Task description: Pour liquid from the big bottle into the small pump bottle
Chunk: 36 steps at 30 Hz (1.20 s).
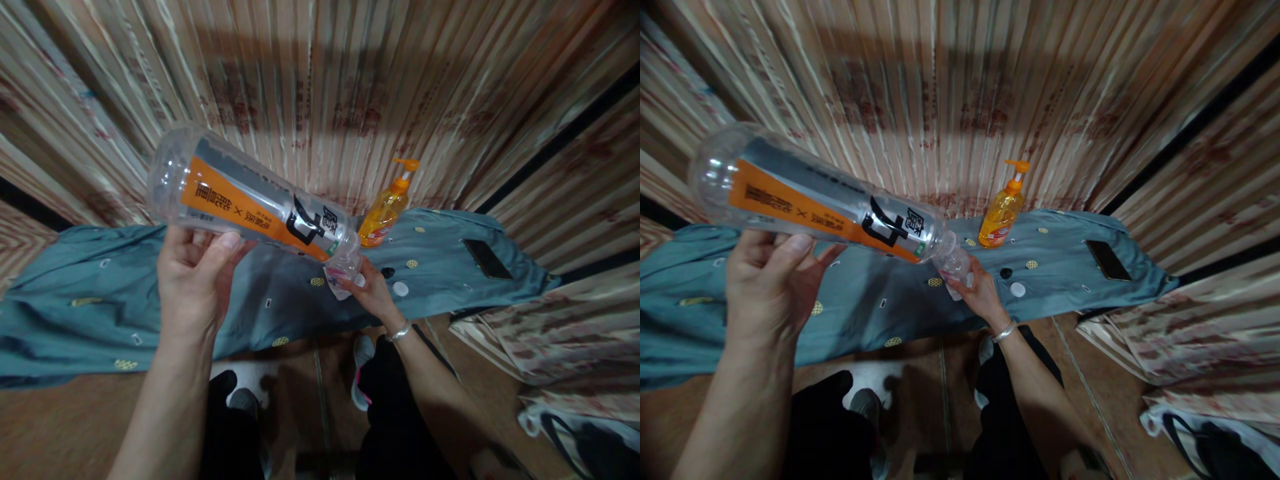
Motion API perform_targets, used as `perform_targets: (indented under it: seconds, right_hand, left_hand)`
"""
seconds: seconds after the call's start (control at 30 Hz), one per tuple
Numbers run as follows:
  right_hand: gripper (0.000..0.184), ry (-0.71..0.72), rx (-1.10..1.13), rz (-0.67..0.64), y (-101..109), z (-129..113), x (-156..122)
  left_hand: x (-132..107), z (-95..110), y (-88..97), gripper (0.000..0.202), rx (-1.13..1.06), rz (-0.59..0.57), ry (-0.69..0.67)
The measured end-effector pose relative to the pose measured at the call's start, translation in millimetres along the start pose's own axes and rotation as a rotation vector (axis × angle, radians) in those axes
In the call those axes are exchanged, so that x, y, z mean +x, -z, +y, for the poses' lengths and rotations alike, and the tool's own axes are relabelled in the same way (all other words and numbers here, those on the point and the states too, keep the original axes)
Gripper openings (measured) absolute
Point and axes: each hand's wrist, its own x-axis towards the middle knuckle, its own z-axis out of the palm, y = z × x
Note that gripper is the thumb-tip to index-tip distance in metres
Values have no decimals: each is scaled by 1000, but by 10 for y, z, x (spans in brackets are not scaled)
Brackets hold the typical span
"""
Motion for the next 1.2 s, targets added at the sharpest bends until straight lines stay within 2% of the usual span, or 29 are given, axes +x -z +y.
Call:
perform_targets:
  seconds: [0.73,1.2]
  right_hand:
    - [64,6,-4,17,-11,-44,-11]
    - [65,10,-12,10,-7,-16,-13]
  left_hand:
    - [-3,12,-45,49,14,50,10]
    - [8,4,2,49,22,5,7]
